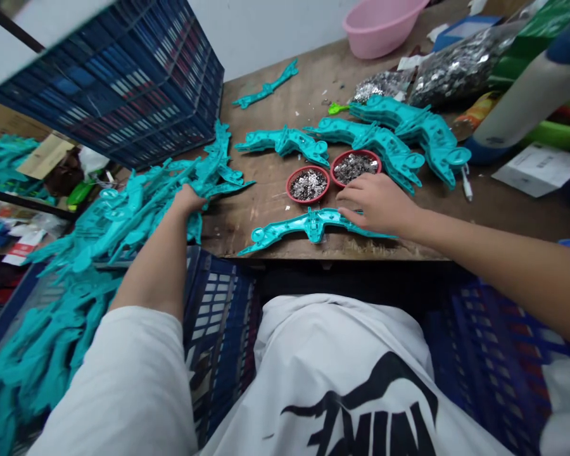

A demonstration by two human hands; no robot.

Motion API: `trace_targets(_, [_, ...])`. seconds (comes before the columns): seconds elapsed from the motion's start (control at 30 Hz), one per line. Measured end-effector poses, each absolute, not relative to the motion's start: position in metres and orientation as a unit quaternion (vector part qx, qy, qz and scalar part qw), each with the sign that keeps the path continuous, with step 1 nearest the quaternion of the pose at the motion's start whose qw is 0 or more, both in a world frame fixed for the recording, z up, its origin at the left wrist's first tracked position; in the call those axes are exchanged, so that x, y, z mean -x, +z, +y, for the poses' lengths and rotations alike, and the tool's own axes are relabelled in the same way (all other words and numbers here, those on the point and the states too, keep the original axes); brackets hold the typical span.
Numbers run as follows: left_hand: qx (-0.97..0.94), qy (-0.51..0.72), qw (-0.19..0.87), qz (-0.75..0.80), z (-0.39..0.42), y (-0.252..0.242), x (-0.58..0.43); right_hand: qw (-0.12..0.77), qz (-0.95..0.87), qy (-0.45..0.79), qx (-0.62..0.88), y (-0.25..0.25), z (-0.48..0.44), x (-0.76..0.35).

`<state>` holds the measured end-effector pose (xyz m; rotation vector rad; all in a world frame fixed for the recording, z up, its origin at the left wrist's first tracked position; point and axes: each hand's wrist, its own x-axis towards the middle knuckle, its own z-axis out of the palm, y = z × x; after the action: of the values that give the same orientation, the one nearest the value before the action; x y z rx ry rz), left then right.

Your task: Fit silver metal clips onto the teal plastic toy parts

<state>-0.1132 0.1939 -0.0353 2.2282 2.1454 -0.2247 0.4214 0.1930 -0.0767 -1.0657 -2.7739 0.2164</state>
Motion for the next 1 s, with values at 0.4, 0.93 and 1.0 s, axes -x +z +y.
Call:
trace_targets(0.4, [-0.771,0.01,-0.02,0.637,0.158,0.023,-0.017,0.143,-0.901,-0.027,0.409,-0.017,0.151,-0.425])
trace_targets(0.93, [-0.783,-0.233,0.071,0.572,0.157,-0.051,-0.081,-0.042,-0.882,0.099,0.459,-0.109,0.195,-0.446])
trace_targets(1.0, [-0.769,-0.277,0.075,0.572,0.156,-0.047,-0.086,-0.046,-0.887,0.07,0.454,-0.115,0.188,-0.45])
